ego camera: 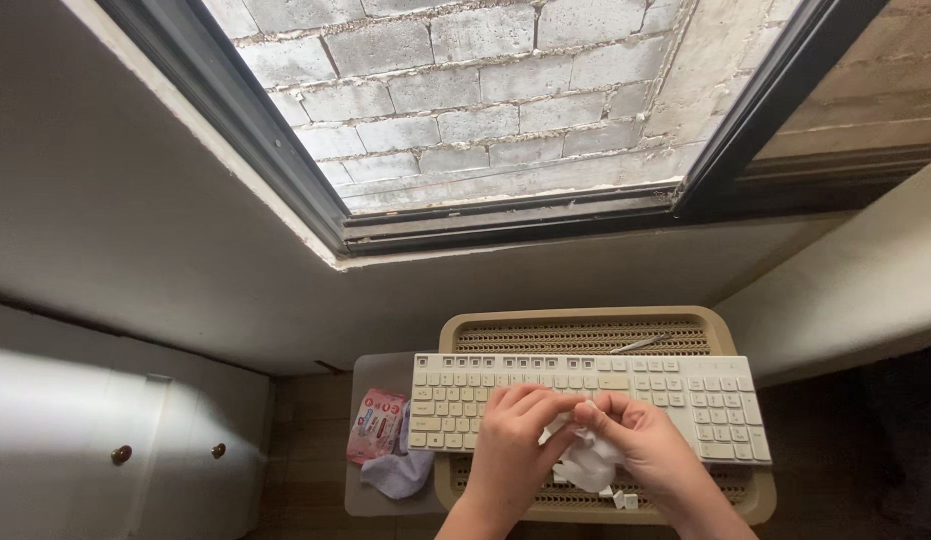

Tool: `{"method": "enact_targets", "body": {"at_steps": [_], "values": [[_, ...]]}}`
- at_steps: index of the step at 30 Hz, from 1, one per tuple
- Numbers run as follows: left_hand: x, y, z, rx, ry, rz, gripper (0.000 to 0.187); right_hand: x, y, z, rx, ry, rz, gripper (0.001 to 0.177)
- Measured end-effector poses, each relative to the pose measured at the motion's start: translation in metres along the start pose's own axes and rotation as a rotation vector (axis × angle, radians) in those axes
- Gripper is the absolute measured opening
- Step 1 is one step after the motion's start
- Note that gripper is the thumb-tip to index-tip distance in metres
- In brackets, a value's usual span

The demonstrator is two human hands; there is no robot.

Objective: The person removes keycaps from a white keyboard, wipes each keycap with a tissue, and places the cleaned keycaps into a beige plastic basket. The person repeats this process for multiple keycaps throughout the clip.

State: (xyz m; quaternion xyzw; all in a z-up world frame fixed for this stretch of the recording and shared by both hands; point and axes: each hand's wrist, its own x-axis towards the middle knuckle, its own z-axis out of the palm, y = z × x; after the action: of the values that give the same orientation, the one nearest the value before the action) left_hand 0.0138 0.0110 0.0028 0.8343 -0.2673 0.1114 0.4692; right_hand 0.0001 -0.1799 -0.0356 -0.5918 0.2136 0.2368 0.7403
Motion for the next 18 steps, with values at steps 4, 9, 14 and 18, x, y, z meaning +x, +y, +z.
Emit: {"method": "enact_targets", "body": {"at_steps": [4,9,14,18], "values": [[-0.002,0.004,0.007,-0.020,-0.039,-0.085,0.025,-0.004,0.001,-0.007,-0.172,0.019,-0.057,0.030],[-0.003,-0.001,0.017,-0.283,-0.073,-0.243,0.027,-0.014,0.003,-0.024,-0.125,0.079,0.038,0.033],[-0.010,-0.006,0.040,-0.570,-0.079,-0.420,0.032,-0.027,0.008,-0.056,-0.057,0.300,-0.015,0.038],[-0.016,-0.006,0.059,-0.833,-0.151,-0.710,0.036,-0.041,0.018,-0.091,0.027,0.344,-0.116,0.041]]}}
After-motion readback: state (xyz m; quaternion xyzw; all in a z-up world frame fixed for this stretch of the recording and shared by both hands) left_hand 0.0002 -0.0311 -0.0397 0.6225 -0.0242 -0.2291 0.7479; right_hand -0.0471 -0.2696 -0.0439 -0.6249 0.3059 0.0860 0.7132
